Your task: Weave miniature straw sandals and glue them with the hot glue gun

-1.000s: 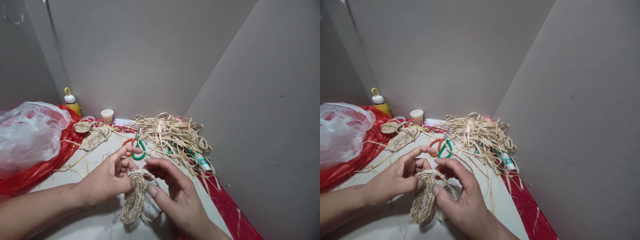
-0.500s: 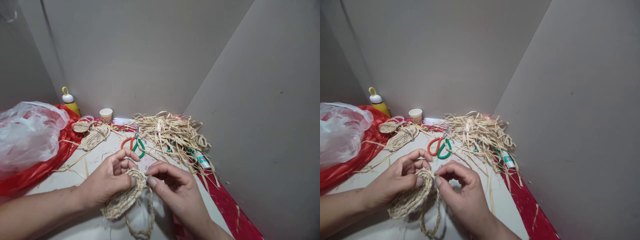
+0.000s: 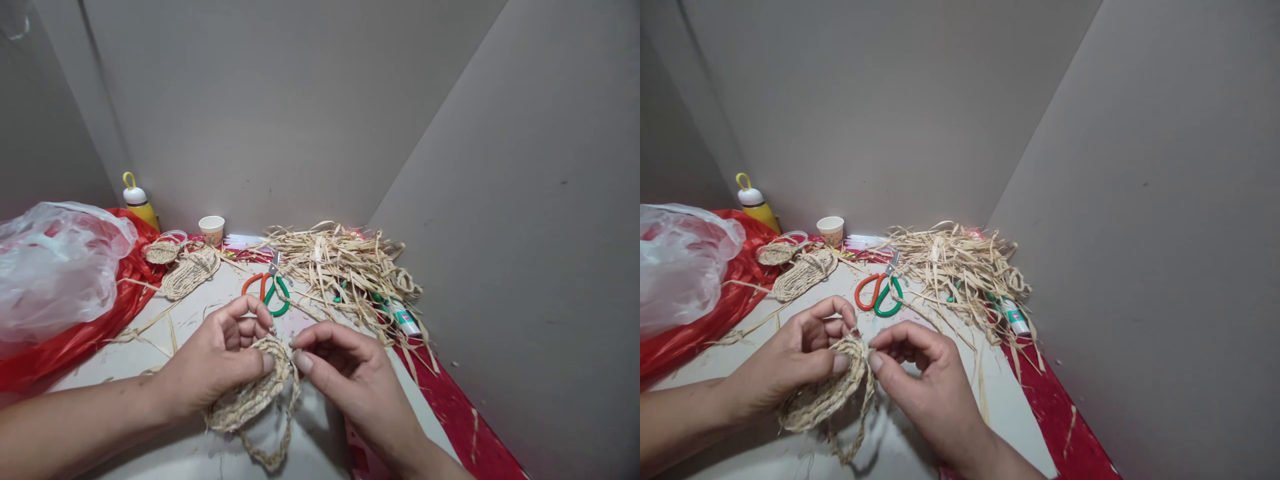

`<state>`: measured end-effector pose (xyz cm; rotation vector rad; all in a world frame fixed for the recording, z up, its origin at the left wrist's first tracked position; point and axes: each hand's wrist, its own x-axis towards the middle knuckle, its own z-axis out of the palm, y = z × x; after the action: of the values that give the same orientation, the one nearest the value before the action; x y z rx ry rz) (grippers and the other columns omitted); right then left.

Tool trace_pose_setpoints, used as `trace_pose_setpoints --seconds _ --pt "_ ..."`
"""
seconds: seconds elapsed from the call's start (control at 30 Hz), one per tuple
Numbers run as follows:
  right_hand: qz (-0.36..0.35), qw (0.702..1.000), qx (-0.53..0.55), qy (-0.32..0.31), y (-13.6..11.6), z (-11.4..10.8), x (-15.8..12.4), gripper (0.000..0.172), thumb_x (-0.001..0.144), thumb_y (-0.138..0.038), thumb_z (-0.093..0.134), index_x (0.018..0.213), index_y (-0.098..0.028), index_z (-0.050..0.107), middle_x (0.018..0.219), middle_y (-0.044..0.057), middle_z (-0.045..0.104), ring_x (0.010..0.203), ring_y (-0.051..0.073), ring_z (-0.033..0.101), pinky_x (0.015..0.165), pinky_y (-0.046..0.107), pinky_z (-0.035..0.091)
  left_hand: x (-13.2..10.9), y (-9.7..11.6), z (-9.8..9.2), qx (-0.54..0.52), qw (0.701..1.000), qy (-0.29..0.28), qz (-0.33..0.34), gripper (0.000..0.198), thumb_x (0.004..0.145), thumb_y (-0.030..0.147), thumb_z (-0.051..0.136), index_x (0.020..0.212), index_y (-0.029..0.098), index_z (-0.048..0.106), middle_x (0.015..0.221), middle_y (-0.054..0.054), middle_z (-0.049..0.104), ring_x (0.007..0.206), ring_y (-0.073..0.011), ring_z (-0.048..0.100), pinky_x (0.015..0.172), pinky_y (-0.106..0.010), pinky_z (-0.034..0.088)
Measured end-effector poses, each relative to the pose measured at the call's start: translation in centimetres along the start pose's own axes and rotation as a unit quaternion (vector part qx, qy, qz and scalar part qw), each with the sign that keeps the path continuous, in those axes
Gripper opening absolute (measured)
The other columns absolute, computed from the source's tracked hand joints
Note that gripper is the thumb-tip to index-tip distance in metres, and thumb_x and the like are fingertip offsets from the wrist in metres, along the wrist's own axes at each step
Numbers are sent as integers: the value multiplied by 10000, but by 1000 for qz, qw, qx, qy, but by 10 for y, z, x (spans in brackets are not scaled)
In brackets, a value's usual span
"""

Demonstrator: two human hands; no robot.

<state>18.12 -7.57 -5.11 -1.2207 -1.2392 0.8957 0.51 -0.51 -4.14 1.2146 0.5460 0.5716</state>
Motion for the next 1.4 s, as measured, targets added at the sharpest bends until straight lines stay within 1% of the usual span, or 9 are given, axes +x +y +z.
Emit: trace_pose_setpoints --seconds 0.27,0.47,0.67,0.9,1.07,1.17,1.27,1.33,1.4 --pt "-82 996 -19 -7 3 2 0 161 748 -114 701 764 -264 755 715 -30 745 670 111 658 646 183 510 0 0 0 49 998 24 24 168 716 102 610 830 193 529 669 70 494 560 -55 382 515 -172 315" --pt "-105 994 -12 -1 4 3 0 179 743 -88 679 739 -253 750 721 -17 728 697 122 659 665 195 520 0 -3 -1 50 998 28 13 167 717 106 600 842 192 529 696 54 515 594 -69 399 539 -185 322" --pt "-100 995 -13 23 1 0 -3 205 768 -134 667 925 -259 712 782 -3 717 705 135 663 653 210 539 1 -1 0 50 998 25 21 165 722 113 602 847 189 526 733 44 529 603 -71 392 544 -189 323" --pt "-135 990 -35 34 3 8 -3 193 730 -62 667 754 -233 752 705 18 716 686 160 659 647 244 532 1 -4 1 64 997 43 31 172 701 91 600 825 194 539 693 53 505 594 -76 383 536 -188 322" --pt "-114 993 -15 24 4 7 -3 187 747 -84 659 749 -240 764 737 29 713 723 172 658 671 262 525 3 -4 1 51 997 49 28 173 692 91 612 821 189 549 686 52 509 599 -77 399 540 -185 329" --pt "-75 997 15 24 9 3 -3 168 806 -191 662 940 -264 730 892 39 701 837 184 643 741 277 511 4 -1 1 21 997 55 40 163 714 112 635 826 187 542 701 53 532 601 -71 418 556 -182 348" --pt "-20 996 77 28 15 5 -5 304 835 -291 661 1128 -287 581 1001 37 653 882 183 607 770 289 492 5 1 1 -13 995 82 58 171 729 123 652 825 192 529 675 70 524 553 -56 406 534 -174 342" --pt "15 997 78 -1 17 10 -6 298 825 -293 665 1098 -260 550 977 33 632 872 179 584 762 286 475 6 0 0 -43 993 93 63 187 733 137 660 828 200 513 676 73 527 546 -58 428 540 -181 361" --pt "49 996 60 -37 14 16 -6 226 806 -267 664 1001 -221 559 910 26 617 827 174 564 732 281 458 8 -1 0 -66 990 104 68 213 732 148 670 840 210 497 694 70 537 560 -68 465 563 -197 388"
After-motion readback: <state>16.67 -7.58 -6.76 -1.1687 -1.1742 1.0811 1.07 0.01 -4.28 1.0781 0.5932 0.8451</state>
